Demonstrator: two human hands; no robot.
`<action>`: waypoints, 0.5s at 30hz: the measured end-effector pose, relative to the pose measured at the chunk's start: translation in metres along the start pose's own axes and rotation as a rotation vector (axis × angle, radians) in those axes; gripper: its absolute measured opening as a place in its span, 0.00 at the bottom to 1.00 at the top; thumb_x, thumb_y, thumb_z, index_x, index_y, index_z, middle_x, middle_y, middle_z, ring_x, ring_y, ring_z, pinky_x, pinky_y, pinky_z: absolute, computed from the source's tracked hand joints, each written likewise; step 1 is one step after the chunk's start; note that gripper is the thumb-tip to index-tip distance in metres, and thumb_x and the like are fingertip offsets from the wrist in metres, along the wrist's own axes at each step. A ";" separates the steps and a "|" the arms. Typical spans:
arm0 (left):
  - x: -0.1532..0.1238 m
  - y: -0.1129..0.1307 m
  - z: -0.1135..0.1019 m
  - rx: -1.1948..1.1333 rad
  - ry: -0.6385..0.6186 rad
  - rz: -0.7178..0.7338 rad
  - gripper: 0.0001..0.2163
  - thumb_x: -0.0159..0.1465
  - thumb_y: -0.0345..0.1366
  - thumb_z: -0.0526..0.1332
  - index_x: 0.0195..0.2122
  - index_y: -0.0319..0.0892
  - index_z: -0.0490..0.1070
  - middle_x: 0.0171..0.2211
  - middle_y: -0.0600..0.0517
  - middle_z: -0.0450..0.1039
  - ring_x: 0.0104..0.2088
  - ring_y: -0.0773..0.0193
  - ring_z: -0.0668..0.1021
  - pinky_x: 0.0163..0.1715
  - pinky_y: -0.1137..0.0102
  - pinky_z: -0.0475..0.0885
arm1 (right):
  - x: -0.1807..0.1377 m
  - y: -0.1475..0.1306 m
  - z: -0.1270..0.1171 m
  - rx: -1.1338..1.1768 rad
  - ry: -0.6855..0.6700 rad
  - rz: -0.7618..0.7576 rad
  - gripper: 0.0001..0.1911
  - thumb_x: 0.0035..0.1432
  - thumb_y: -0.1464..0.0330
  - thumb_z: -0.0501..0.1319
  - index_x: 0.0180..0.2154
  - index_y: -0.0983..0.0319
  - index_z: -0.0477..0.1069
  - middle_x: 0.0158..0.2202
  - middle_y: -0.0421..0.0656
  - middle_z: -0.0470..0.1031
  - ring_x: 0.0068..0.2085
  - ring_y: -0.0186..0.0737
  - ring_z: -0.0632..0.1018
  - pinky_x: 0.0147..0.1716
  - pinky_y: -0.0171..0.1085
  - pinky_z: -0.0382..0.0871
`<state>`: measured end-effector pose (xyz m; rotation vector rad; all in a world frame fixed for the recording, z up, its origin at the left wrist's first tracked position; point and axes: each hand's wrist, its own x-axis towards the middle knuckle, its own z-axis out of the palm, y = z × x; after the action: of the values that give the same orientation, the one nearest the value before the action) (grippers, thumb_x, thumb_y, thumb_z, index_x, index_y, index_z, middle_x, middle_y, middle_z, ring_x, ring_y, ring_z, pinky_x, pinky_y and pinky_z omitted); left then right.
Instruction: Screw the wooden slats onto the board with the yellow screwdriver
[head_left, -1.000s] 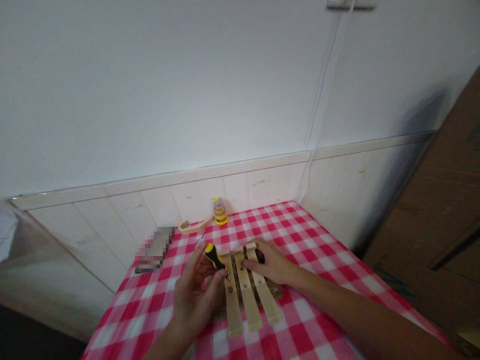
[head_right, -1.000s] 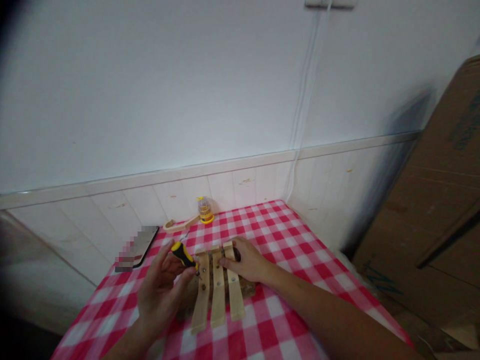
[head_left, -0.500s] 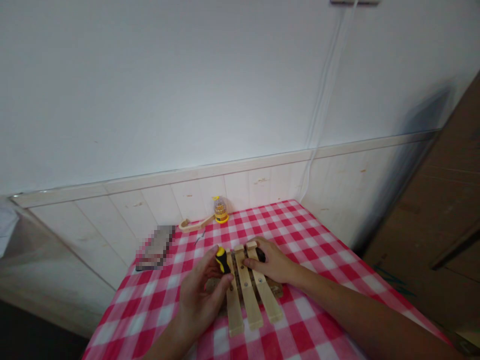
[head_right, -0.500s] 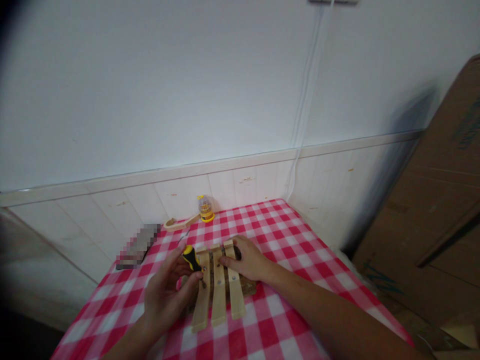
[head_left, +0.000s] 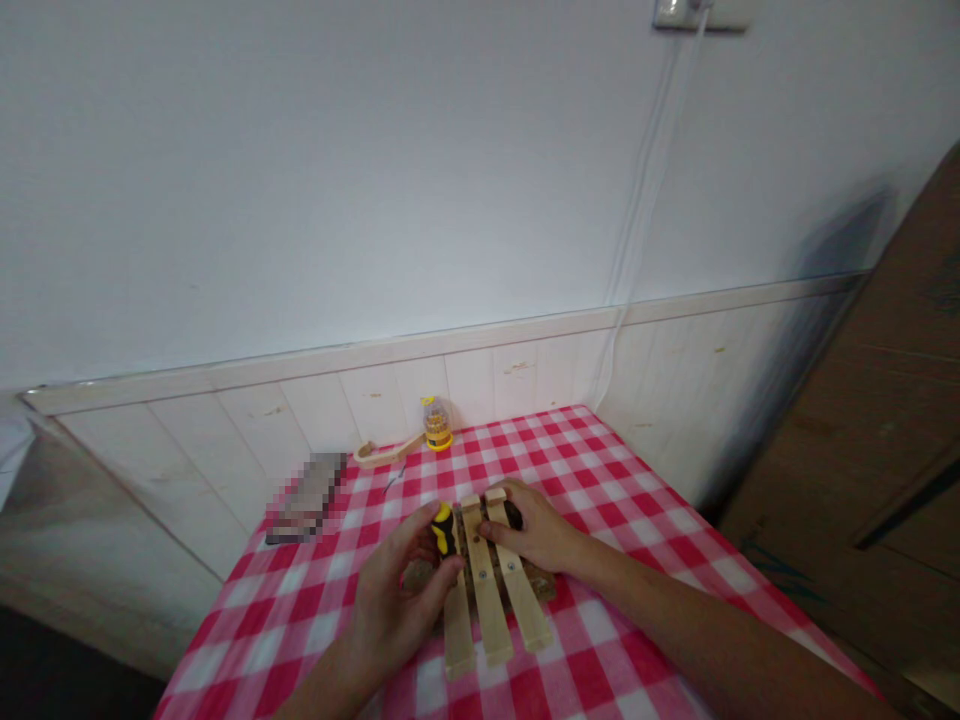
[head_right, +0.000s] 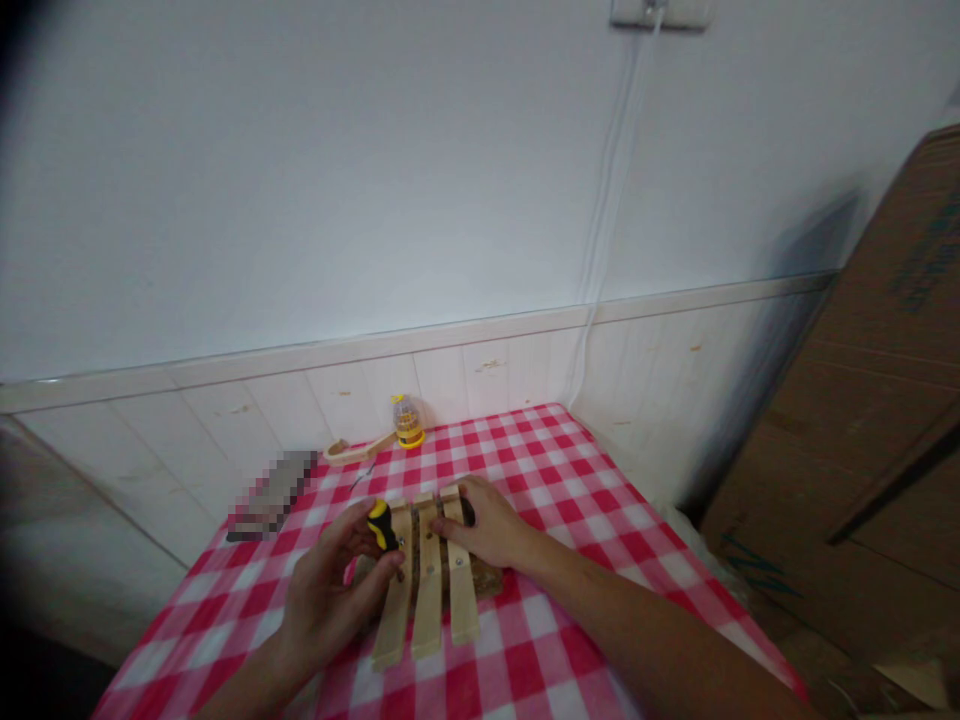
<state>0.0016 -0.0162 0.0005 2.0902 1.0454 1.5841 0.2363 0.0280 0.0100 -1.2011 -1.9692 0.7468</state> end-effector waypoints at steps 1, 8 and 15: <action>0.000 0.000 0.000 -0.013 -0.009 -0.010 0.24 0.66 0.35 0.67 0.62 0.48 0.66 0.44 0.48 0.81 0.36 0.61 0.84 0.36 0.68 0.83 | 0.000 0.001 0.000 -0.005 0.004 -0.005 0.09 0.61 0.63 0.69 0.40 0.61 0.73 0.39 0.43 0.76 0.40 0.43 0.76 0.40 0.39 0.70; 0.010 0.004 -0.002 -0.069 -0.114 -0.080 0.26 0.66 0.32 0.66 0.65 0.48 0.64 0.42 0.50 0.80 0.37 0.62 0.82 0.37 0.68 0.81 | 0.001 0.006 0.003 0.023 0.011 -0.026 0.10 0.62 0.63 0.67 0.42 0.61 0.73 0.43 0.46 0.77 0.44 0.46 0.77 0.45 0.42 0.71; 0.000 0.005 0.009 0.008 0.062 -0.077 0.23 0.66 0.32 0.65 0.62 0.48 0.66 0.46 0.47 0.80 0.42 0.60 0.84 0.43 0.65 0.82 | 0.001 0.009 0.003 0.045 0.016 -0.042 0.10 0.63 0.62 0.67 0.43 0.60 0.73 0.43 0.45 0.78 0.45 0.47 0.78 0.45 0.43 0.73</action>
<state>0.0117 -0.0181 0.0010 1.9921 1.1409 1.6194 0.2378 0.0320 0.0019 -1.1325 -1.9478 0.7542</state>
